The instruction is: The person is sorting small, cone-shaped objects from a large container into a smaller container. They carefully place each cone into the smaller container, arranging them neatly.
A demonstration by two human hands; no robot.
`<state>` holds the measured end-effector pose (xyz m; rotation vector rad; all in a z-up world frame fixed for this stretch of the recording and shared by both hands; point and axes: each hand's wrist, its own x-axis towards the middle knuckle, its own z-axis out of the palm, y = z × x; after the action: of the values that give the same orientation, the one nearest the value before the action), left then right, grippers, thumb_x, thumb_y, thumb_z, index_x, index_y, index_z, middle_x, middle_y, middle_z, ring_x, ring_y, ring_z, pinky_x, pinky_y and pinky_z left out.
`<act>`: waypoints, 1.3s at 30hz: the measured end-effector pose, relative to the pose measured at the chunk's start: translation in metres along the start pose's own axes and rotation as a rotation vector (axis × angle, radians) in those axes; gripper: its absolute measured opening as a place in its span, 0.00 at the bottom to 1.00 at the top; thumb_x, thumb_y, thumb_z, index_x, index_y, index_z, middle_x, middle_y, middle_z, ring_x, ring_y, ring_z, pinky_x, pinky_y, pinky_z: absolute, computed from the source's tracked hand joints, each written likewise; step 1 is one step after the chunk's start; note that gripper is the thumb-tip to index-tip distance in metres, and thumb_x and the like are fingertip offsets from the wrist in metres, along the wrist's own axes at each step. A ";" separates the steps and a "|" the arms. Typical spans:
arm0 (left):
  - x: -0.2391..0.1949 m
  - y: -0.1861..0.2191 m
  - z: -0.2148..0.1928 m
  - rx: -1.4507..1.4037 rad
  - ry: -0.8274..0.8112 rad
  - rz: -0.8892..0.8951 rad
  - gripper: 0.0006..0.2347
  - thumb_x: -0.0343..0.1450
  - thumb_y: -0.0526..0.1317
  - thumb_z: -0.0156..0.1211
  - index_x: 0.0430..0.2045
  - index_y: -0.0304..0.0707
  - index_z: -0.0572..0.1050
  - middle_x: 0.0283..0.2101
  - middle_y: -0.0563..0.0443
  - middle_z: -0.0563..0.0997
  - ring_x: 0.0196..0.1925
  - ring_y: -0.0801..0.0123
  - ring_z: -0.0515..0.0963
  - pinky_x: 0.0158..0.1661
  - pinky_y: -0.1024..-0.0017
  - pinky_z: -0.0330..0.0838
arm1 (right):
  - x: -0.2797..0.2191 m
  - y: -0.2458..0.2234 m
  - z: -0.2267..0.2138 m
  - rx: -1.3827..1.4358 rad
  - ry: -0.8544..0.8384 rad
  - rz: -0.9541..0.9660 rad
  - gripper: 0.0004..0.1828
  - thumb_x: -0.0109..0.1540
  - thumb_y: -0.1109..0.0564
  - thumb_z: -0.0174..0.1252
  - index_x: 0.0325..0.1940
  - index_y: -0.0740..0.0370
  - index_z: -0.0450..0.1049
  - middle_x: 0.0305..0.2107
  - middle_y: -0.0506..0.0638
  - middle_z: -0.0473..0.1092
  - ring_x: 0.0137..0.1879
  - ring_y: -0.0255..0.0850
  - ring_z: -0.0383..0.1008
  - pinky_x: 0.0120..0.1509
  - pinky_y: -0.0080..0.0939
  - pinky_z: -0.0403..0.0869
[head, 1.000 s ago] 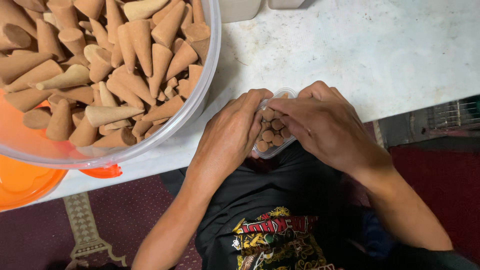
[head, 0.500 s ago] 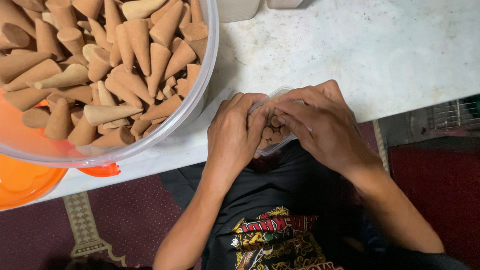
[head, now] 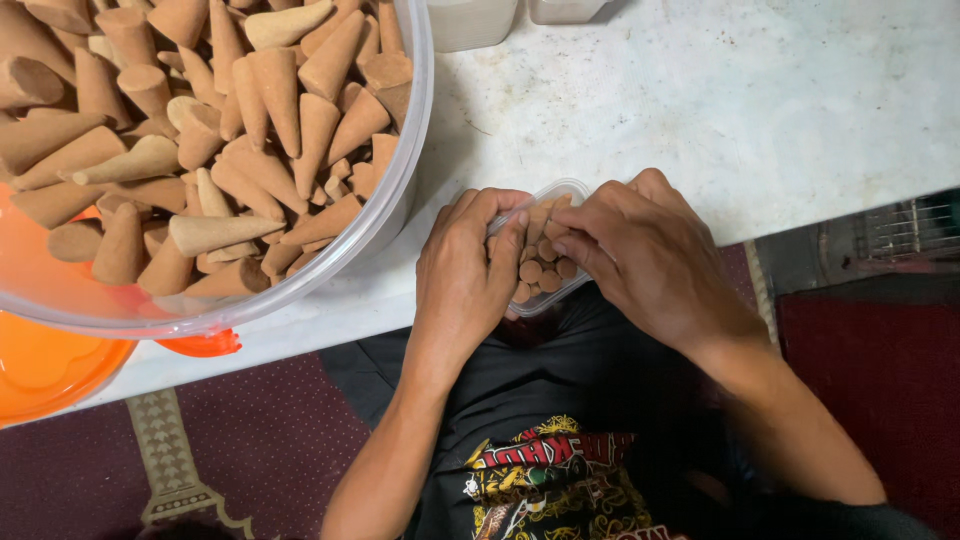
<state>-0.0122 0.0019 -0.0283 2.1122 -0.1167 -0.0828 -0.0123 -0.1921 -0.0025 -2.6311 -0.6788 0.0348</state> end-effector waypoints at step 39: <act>-0.014 -0.002 -0.007 -0.243 -0.002 0.239 0.10 0.72 0.26 0.44 0.40 0.37 0.72 0.44 0.49 0.76 0.47 0.63 0.78 0.48 0.72 0.69 | 0.005 -0.009 -0.010 -0.104 -0.033 -0.097 0.16 0.65 0.55 0.61 0.58 0.49 0.75 0.46 0.39 0.75 0.45 0.49 0.67 0.41 0.50 0.64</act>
<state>-0.0249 0.0105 -0.0262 1.8415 -0.3425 0.0422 -0.0109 -0.1860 0.0105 -2.6979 -0.8393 0.0157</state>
